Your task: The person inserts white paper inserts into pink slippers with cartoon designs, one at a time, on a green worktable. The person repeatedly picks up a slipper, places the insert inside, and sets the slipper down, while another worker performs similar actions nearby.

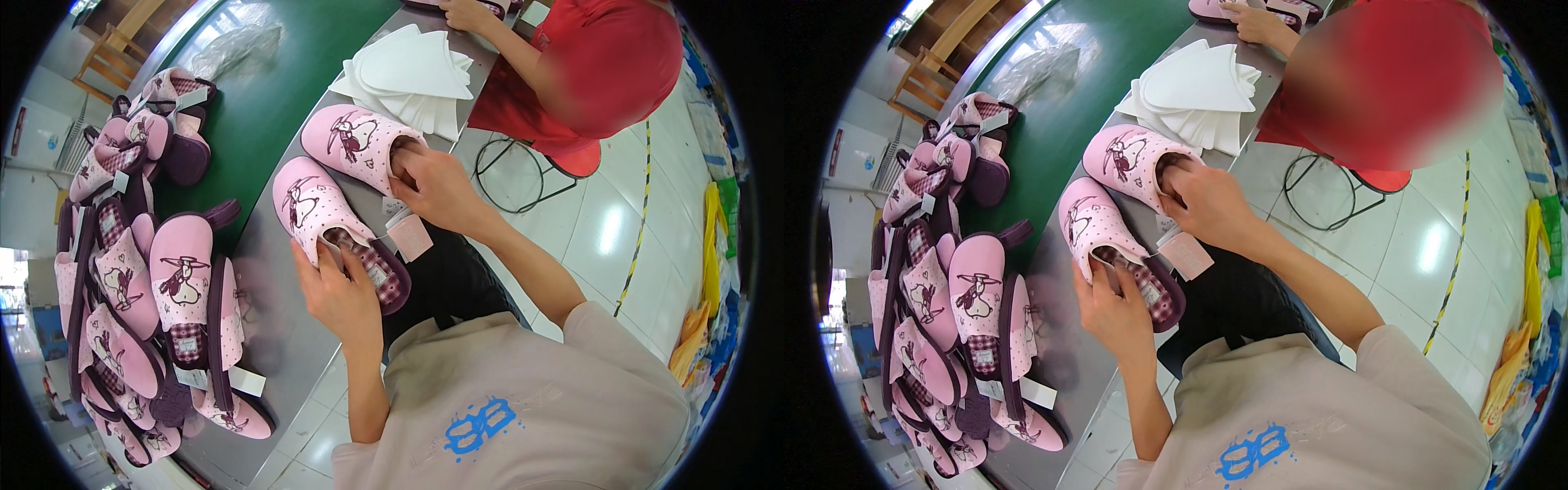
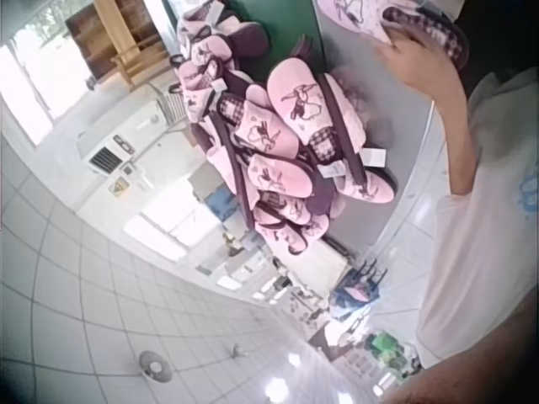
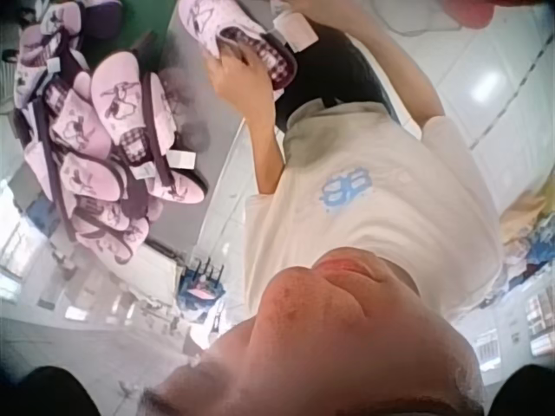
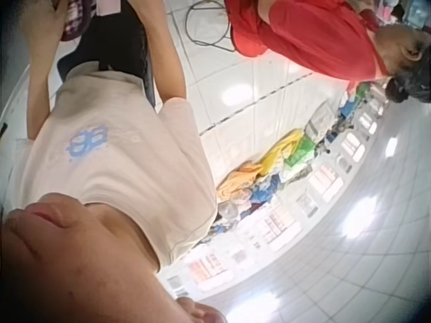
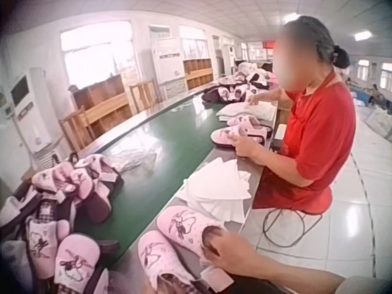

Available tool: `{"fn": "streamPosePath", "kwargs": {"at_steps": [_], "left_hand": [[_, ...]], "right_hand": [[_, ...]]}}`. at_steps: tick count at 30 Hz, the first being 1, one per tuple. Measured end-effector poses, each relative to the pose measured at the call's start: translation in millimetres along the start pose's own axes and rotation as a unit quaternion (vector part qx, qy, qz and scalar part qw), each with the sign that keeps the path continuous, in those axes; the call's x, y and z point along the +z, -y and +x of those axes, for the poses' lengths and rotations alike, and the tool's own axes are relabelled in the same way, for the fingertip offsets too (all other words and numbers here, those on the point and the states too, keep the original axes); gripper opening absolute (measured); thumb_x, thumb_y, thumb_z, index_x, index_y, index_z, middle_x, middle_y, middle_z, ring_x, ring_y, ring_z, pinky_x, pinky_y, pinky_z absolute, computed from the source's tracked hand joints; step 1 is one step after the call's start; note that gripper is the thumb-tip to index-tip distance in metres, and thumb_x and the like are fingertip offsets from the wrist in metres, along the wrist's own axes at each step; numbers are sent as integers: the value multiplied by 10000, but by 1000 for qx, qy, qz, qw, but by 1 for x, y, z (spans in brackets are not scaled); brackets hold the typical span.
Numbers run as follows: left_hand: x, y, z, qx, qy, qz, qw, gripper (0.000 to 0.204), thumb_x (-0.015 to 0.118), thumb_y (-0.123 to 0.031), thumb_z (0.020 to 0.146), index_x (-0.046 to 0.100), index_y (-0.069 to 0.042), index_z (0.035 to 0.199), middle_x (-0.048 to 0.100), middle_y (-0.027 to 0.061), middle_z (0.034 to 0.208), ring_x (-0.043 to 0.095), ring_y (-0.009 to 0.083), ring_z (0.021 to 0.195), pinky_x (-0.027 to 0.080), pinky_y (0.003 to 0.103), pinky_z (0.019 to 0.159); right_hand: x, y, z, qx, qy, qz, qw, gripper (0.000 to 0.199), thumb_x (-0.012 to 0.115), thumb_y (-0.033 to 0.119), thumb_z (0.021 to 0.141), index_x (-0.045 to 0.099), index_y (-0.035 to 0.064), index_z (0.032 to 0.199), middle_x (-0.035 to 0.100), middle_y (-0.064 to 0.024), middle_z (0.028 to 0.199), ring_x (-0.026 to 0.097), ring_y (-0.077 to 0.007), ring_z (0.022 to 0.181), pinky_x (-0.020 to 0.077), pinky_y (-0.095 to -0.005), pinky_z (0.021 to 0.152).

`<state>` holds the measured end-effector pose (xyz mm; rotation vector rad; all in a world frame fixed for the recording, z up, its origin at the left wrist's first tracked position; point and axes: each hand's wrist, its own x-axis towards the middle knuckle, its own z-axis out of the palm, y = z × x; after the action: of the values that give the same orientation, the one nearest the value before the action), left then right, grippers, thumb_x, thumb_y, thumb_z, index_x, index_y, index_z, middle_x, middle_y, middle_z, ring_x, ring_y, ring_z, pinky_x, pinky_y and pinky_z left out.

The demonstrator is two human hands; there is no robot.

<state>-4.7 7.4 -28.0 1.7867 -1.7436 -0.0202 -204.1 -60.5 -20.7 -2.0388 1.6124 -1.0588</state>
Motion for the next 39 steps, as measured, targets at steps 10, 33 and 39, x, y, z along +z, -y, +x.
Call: {"fn": "streamPosePath", "kwargs": {"at_steps": [10, 33, 39], "left_hand": [[0, -5, 4, 33, 8, 53, 998, 341, 706, -103, 938, 717, 68, 1233, 540, 287, 1520, 615, 458, 1230, 580, 485, 890], [0, 18, -3, 48, -54, -42, 997, 157, 712, -40, 963, 758, 38, 1091, 687, 220, 1394, 763, 347, 925, 608, 405, 750], [-3, 10, -2, 51, -43, -16, 998, 195, 697, -8, 960, 743, 39, 1143, 655, 236, 1431, 753, 364, 1010, 606, 420, 787]], "right_hand": [[2, -4, -2, -25, -2, 12, 1000, 211, 696, 136, 936, 709, 32, 1120, 705, -172, 1104, 684, -416, 990, 552, -478, 824], [5, -4, -4, -49, -43, -10, 998, 200, 722, 126, 911, 672, 10, 1065, 683, -139, 1005, 685, -384, 865, 544, -467, 731], [-2, 2, -2, 10, -3, 3, 1000, 179, 704, 150, 920, 692, 15, 1037, 711, -171, 1079, 700, -415, 925, 572, -506, 751]]}}
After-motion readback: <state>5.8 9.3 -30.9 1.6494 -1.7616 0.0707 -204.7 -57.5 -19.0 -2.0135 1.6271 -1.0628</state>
